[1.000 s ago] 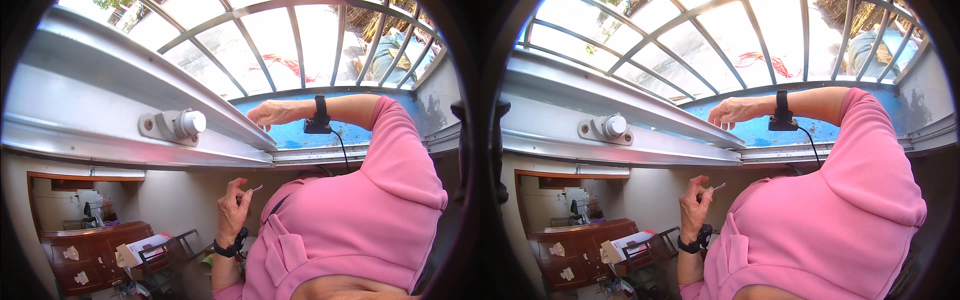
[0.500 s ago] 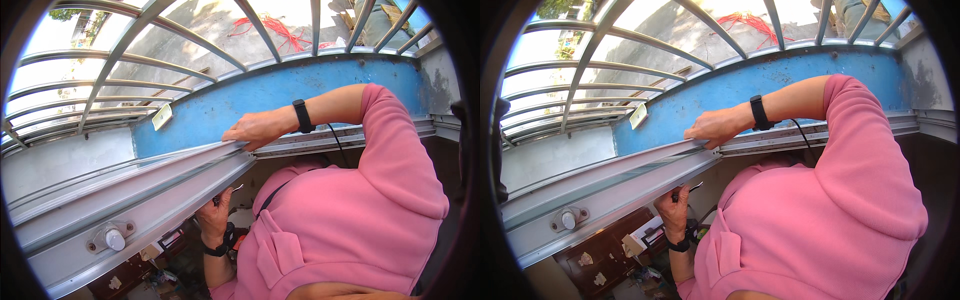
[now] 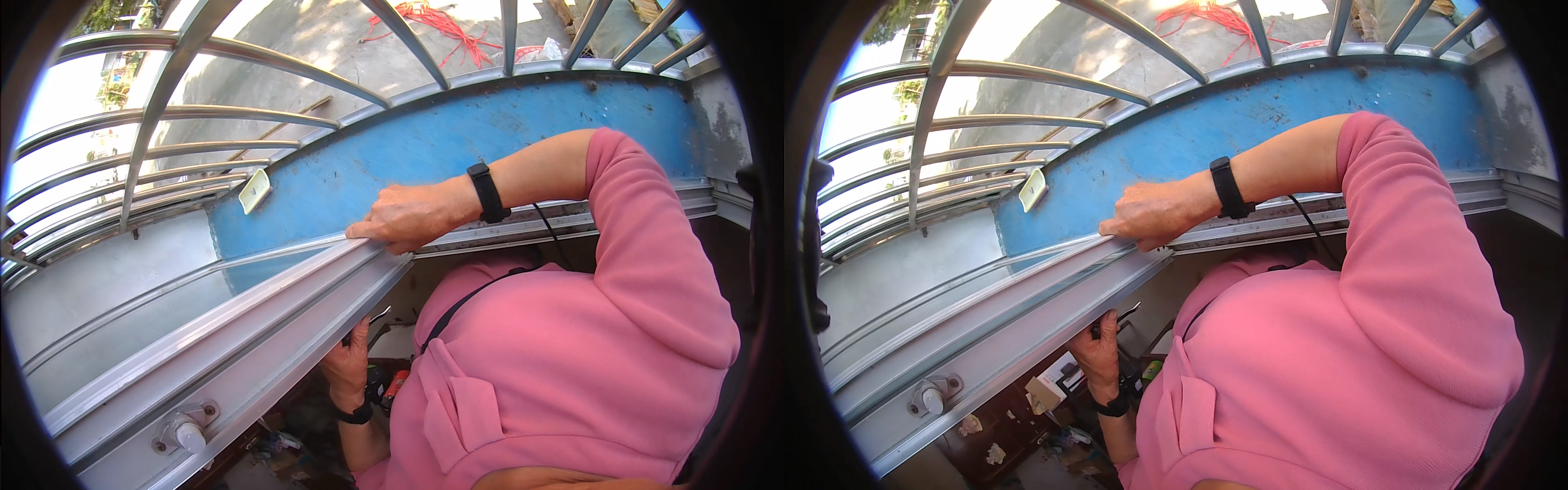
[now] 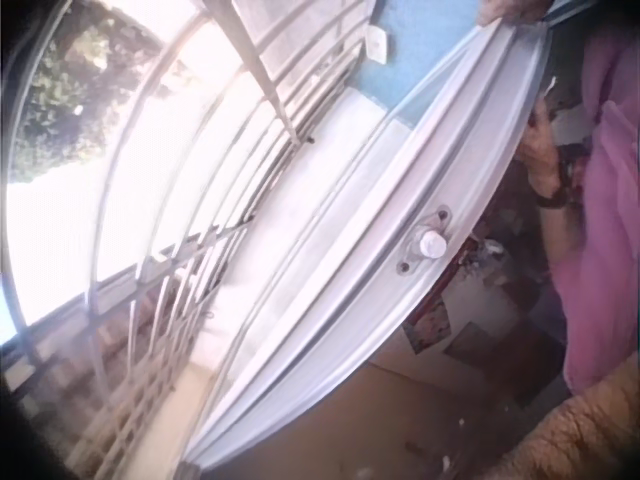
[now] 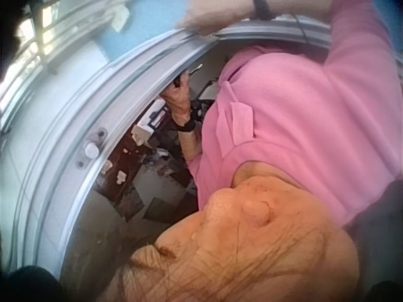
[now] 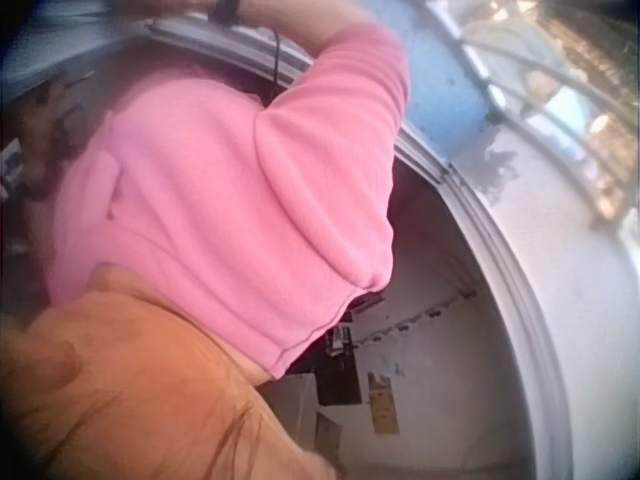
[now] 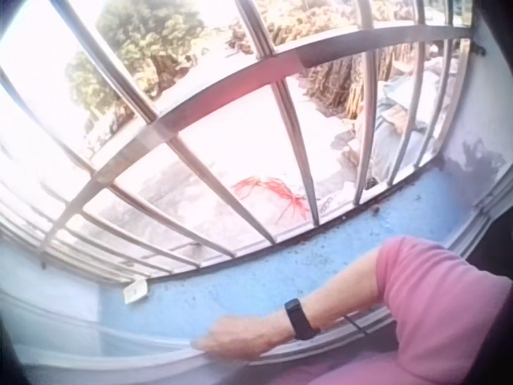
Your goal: The person uses a small metal tool to scrape and adjust the hinge mechanism of a window frame. They repeatedly scrape along the metal track and wipe the area with a cloth while working on the window hardware.
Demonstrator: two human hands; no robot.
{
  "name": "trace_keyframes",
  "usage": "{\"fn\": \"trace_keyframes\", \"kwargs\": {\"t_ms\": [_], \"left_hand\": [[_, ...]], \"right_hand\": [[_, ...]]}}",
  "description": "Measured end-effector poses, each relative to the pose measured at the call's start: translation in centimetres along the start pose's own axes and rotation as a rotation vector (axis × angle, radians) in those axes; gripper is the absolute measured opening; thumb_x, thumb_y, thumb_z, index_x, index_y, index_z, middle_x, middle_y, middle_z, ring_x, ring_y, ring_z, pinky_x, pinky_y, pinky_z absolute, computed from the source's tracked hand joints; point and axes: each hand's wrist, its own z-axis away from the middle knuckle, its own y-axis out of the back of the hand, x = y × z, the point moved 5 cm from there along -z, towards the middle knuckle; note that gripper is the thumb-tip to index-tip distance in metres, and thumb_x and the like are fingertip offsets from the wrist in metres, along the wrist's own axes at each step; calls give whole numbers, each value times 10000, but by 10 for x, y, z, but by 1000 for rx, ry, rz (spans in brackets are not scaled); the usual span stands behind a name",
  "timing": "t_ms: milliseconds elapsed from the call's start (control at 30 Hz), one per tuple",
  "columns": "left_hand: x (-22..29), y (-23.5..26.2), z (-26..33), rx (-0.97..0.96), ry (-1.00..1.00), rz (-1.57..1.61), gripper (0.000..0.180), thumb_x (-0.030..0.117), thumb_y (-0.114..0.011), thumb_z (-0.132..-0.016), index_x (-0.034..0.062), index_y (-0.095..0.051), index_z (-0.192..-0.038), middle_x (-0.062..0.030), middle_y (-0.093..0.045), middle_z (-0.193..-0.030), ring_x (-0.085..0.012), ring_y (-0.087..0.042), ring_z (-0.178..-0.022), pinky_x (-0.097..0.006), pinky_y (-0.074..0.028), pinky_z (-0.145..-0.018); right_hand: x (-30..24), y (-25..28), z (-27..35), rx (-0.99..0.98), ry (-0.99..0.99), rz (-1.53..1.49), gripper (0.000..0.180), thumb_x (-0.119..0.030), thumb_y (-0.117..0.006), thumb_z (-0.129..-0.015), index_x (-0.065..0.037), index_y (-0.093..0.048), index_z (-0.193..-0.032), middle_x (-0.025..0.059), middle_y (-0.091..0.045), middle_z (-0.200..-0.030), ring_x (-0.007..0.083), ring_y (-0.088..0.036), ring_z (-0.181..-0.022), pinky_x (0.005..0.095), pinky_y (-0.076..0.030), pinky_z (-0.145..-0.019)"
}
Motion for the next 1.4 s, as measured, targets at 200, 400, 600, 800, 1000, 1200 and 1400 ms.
{"fn": "trace_keyframes", "kwargs": {"t_ms": [200,400,600,800,1000,1200,1400], "left_hand": [[-12,1,-9,-15,-63,-58,204,76,-753,-957,-8,-686,-1130,-80,-694,-917,-155,-652,-719,-295,-546,-654],[-42,1,-6,-56,-42,-102,157,14,-745,-947,-10,-699,-1095,-88,-711,-914,-182,-675,-779,-313,-573,-713],[-50,-4,-4,-49,13,-33,208,40,-776,-932,-10,-708,-1123,-85,-713,-923,-190,-675,-829,-310,-568,-764],[-14,-2,-10,-75,-27,-28,278,97,-843,-872,1,-733,-1108,-72,-724,-912,-163,-653,-813,-311,-546,-779],[18,1,-7,-196,145,84,263,62,-837,-828,0,-745,-1067,-96,-761,-924,-188,-698,-775,-320,-539,-756],[32,-4,0,-183,144,34,208,82,-782,-888,8,-735,-1075,-90,-745,-933,-184,-684,-763,-321,-534,-769],[26,-28,-4,-380,73,40,172,88,-618,-1019,4,-659,-1163,-90,-721,-939,-158,-667,-770,-295,-532,-749]], "right_hand": [[19,3,-6,-117,-13,42,446,-64,-707,-845,6,-541,-1253,221,-707,-903,409,-715,-797,480,-576,-655],[41,4,2,-79,38,-205,562,-118,-764,-876,-12,-497,-1359,216,-685,-1075,414,-699,-993,483,-591,-824],[61,-14,-4,-186,-61,-265,609,-124,-786,-875,-6,-522,-1412,212,-661,-1243,388,-666,-1134,479,-568,-961],[48,-20,-3,-167,-45,-216,631,-93,-790,-861,-7,-506,-1419,210,-647,-1264,390,-651,-1162,485,-556,-972],[45,-17,-1,-232,-2,-279,610,-211,-760,-906,-25,-494,-1423,216,-616,-1286,398,-601,-1218,489,-524,-1007],[57,-15,9,-197,64,-522,608,-452,-682,-978,-12,-548,-1376,221,-617,-1284,391,-608,-1200,482,-509,-1008],[62,0,19,37,-6,-459,574,-456,-667,-990,9,-585,-1316,216,-667,-1200,368,-652,-1104,463,-536,-944]]}}
